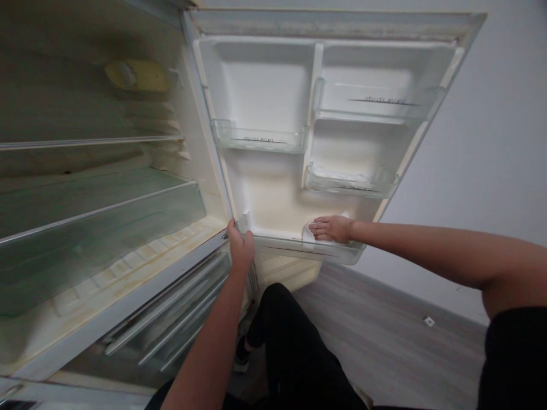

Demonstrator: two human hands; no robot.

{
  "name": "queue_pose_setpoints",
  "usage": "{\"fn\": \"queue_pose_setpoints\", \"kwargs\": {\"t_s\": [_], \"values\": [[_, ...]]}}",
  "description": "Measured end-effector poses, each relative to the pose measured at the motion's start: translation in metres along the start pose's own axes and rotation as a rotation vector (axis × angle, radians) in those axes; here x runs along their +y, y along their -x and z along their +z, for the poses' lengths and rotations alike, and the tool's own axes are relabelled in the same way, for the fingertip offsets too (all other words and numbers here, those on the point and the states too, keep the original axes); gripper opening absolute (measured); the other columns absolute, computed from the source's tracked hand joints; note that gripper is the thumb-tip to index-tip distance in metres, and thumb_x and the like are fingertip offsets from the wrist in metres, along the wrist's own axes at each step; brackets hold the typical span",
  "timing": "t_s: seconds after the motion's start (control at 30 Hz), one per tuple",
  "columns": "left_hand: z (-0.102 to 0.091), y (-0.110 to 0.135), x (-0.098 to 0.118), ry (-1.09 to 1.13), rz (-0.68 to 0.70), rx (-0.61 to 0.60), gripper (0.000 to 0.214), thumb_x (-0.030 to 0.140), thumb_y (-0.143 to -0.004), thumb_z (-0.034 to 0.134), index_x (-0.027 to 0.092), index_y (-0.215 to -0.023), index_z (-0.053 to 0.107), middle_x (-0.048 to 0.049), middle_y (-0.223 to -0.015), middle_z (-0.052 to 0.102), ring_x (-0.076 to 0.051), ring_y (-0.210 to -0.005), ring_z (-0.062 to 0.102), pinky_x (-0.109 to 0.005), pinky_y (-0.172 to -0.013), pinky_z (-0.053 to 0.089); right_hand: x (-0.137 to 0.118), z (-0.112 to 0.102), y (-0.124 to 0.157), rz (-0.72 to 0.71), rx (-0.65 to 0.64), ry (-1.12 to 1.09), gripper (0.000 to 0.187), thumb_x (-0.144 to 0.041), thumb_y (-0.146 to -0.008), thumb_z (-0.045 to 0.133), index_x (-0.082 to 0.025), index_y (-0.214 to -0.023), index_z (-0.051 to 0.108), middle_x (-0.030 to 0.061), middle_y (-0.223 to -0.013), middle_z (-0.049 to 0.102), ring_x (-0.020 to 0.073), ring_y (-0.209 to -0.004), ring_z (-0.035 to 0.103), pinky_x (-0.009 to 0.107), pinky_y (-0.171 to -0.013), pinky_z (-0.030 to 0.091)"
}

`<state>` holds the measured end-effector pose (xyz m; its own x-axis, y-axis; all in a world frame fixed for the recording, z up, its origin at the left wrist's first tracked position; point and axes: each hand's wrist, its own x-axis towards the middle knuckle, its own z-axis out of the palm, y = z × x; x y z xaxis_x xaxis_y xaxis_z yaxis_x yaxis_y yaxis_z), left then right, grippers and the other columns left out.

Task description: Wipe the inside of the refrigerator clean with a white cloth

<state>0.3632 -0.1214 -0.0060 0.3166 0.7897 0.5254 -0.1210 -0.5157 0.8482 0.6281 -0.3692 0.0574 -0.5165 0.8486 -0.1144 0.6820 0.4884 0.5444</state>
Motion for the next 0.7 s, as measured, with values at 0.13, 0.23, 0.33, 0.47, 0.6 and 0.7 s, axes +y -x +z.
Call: {"fn": "queue_pose_setpoints", "kwargs": {"t_s": [0.13, 0.23, 0.33, 0.47, 0.6, 0.7], "values": [[0.001, 0.002, 0.001, -0.007, 0.005, 0.001, 0.07, 0.023, -0.083, 0.052, 0.005, -0.149, 0.035, -0.0237, -0.151, 0.046, -0.031, -0.144, 0.044, -0.045, -0.125, 0.03, -0.007, 0.014, -0.005, 0.027, 0.089, 0.132, 0.037, -0.018, -0.095, 0.049, -0.02, -0.127, 0.066, 0.0057, -0.133, 0.068, 0.0229, -0.135, 0.053, 0.043, -0.121, 0.033], [0.002, 0.004, -0.001, 0.0, 0.018, 0.001, 0.07, 0.023, -0.083, 0.053, 0.008, -0.149, 0.035, -0.0218, -0.152, 0.046, -0.031, -0.145, 0.043, -0.046, -0.125, 0.03, -0.008, 0.017, -0.023, 0.038, 0.111, 0.192, 0.036, -0.023, -0.097, 0.049, -0.018, -0.129, 0.066, 0.0077, -0.133, 0.067, 0.0229, -0.133, 0.055, 0.044, -0.121, 0.033], [0.002, 0.005, -0.003, 0.004, 0.037, 0.013, 0.069, 0.024, -0.083, 0.053, 0.009, -0.148, 0.036, -0.0208, -0.151, 0.047, -0.031, -0.145, 0.043, -0.045, -0.125, 0.03, -0.002, 0.011, -0.055, 0.017, 0.106, 0.207, 0.035, -0.025, -0.097, 0.053, -0.014, -0.127, 0.066, 0.0105, -0.132, 0.067, 0.025, -0.133, 0.055, 0.045, -0.121, 0.034], [0.002, 0.005, -0.004, -0.002, 0.045, 0.021, 0.066, 0.024, -0.084, 0.053, 0.011, -0.147, 0.037, -0.0201, -0.15, 0.047, -0.031, -0.144, 0.044, -0.046, -0.124, 0.03, 0.011, -0.016, -0.112, 0.055, 0.03, 0.172, 0.032, -0.023, -0.098, 0.051, -0.014, -0.123, 0.068, 0.0111, -0.132, 0.066, 0.0269, -0.138, 0.049, 0.048, -0.123, 0.031], [0.001, 0.004, -0.005, -0.004, 0.045, 0.027, 0.064, 0.023, -0.085, 0.053, 0.013, -0.146, 0.038, -0.0195, -0.151, 0.047, -0.03, -0.144, 0.043, -0.046, -0.124, 0.03, 0.021, -0.053, -0.171, 0.211, 0.039, 0.186, 0.038, -0.02, -0.104, 0.036, -0.012, -0.125, 0.066, 0.0131, -0.134, 0.063, 0.0267, -0.144, 0.044, 0.048, -0.127, 0.024], [0.0, 0.002, -0.005, 0.013, 0.04, 0.019, 0.062, 0.022, -0.085, 0.052, 0.016, -0.145, 0.039, -0.0177, -0.15, 0.049, -0.027, -0.142, 0.045, -0.043, -0.123, 0.032, 0.027, -0.073, -0.199, 0.293, 0.119, 0.228, 0.041, -0.019, -0.103, 0.033, -0.008, -0.13, 0.063, 0.017, -0.146, 0.053, 0.0294, -0.148, 0.037, 0.049, -0.127, 0.022]]}}
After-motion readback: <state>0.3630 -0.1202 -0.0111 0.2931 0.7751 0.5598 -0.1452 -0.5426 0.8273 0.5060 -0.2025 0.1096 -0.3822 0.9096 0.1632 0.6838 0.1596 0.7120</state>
